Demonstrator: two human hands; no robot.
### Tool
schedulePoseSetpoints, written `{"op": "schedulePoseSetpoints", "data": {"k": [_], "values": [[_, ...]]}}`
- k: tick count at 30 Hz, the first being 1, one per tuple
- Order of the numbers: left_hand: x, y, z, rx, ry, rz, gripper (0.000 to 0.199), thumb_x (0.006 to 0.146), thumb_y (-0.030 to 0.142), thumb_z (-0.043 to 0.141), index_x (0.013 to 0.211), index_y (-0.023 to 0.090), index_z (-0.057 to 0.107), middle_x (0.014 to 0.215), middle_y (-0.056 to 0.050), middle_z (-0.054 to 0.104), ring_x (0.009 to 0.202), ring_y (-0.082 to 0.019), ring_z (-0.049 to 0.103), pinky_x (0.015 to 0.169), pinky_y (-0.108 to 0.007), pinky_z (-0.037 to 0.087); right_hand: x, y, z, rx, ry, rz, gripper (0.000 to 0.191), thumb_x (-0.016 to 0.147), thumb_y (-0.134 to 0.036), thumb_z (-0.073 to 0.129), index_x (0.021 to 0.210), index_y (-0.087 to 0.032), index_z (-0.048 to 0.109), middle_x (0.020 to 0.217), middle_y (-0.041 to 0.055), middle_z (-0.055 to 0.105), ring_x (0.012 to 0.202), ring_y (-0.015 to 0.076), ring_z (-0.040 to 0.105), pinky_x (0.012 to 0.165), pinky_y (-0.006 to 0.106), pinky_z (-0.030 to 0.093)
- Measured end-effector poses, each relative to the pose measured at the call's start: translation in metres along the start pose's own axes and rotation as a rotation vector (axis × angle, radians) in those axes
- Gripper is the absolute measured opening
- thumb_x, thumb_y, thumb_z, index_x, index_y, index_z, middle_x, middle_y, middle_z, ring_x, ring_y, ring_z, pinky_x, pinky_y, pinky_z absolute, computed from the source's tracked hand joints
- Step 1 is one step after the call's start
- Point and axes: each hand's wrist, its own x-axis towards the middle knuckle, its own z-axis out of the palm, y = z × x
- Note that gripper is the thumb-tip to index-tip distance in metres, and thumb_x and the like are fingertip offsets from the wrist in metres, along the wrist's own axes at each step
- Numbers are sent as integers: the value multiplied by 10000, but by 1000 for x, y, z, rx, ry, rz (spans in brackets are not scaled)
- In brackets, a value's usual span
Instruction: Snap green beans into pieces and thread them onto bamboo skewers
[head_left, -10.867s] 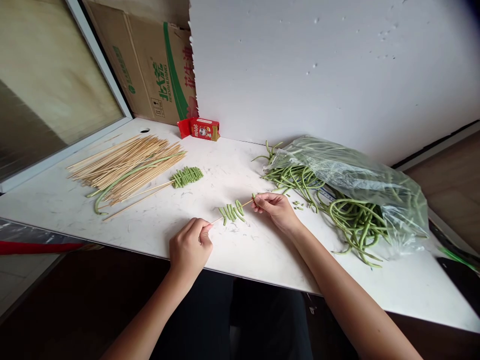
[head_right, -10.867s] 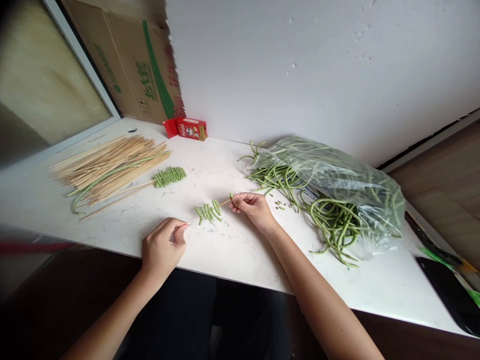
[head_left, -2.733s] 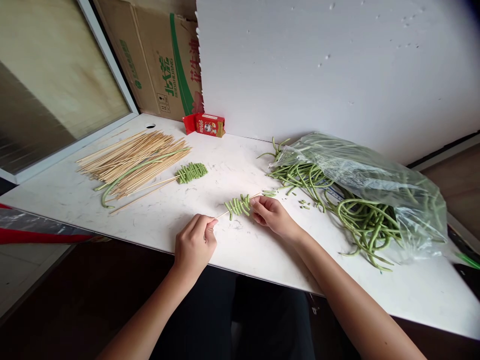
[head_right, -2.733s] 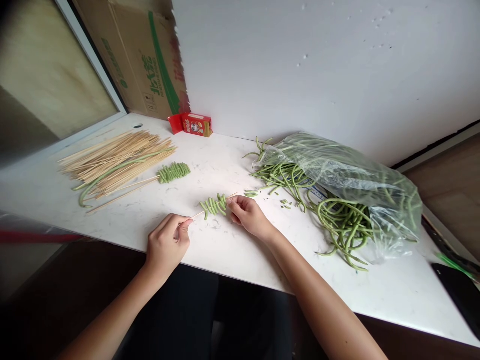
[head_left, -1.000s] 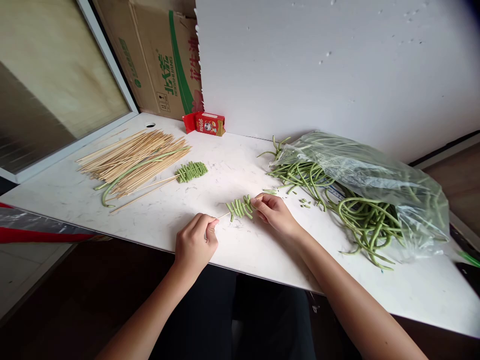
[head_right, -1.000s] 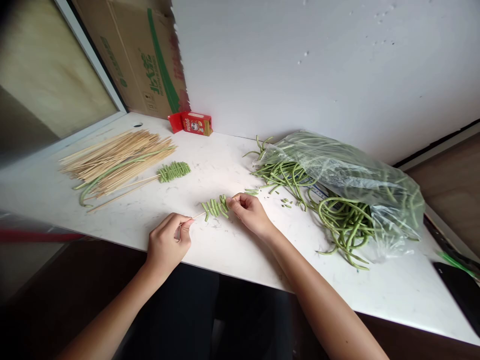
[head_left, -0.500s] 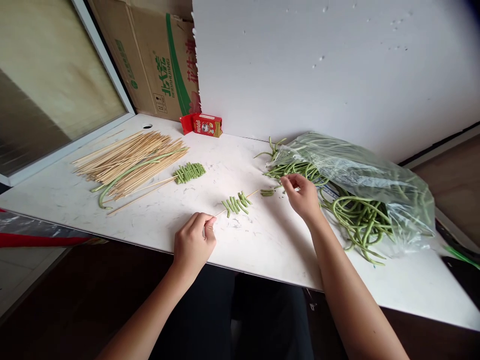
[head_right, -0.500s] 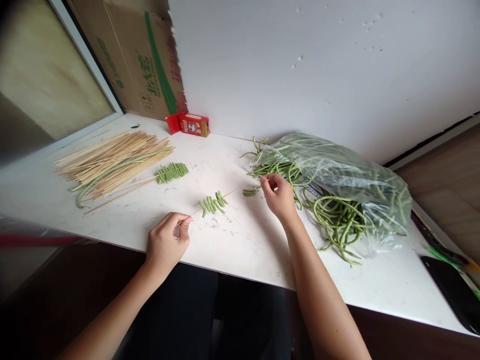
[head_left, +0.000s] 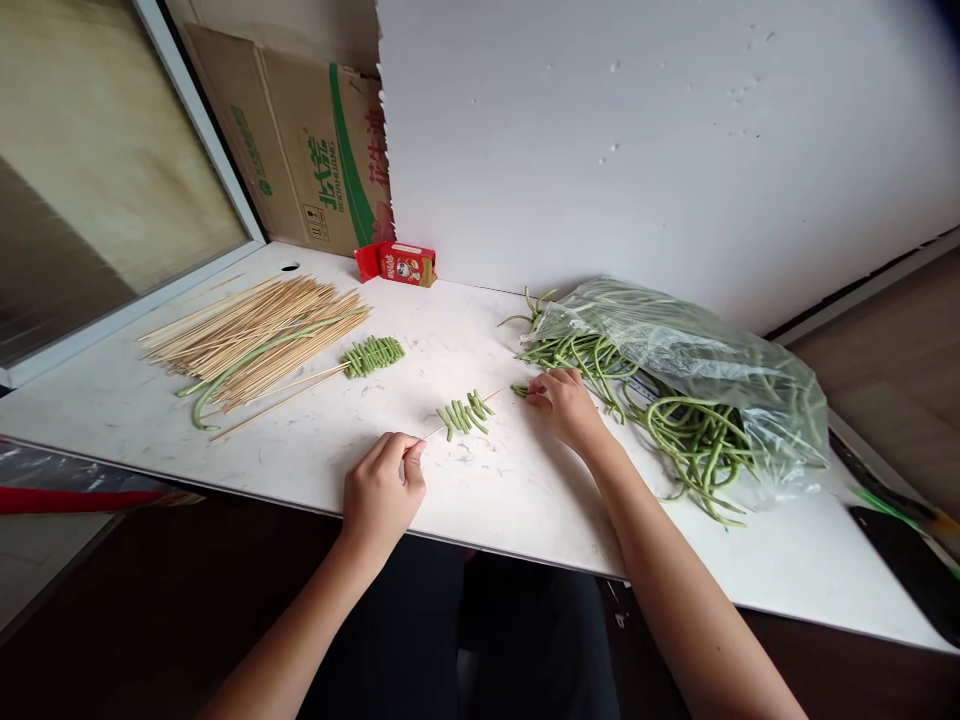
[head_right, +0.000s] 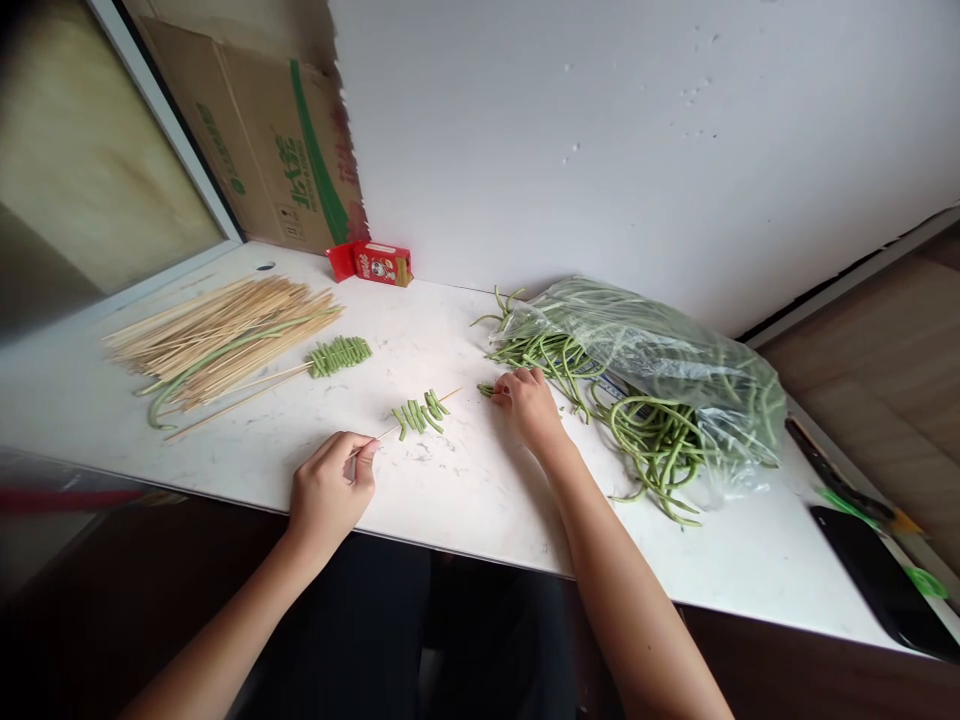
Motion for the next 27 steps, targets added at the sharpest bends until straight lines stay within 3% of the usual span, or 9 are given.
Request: {"op": "schedulePoseSetpoints", "data": {"k": [4,10,15,19,27], "values": [[0,0,0,1,-3,2,144,1012,234,590,887,213,658,812,-21,717,682,-161,622,639,-272,429,-1,-5,-1,-26,-27,5,134,955,-245,638,914,-190,753,942,155,689,936,335,540,832,451,461],[0,0,1,4,-2,-2,136,1009,231,594,891,216,660,820,-17,722,689,-159,628,634,-273,424,-1,-10,-4,116,2,41,184,953,-244,596,855,-197,744,911,150,696,948,332,558,842,449,451],[0,0,1,1,-7,-10,137,1018,240,588,902,217,656,838,-19,728,714,-165,649,652,-274,435,0,-19,-2,640,14,195,300,976,-490,636,944,-201,707,901,83,728,819,240,621,786,390,472],[0,1,1,-6,-1,-5,151,1026,251,579,901,216,656,834,-29,727,722,-171,660,660,-274,445,-1,-35,3,1058,-16,329,448,845,-606,787,1024,-197,745,856,55,727,722,189,598,682,336,466],[0,1,1,2,13,10,155,1024,258,577,902,214,662,824,-33,728,692,-166,646,643,-272,443,-5,-49,9,1342,-115,417,464,757,-626,861,926,-201,783,929,67,746,779,172,622,737,315,517]]}}
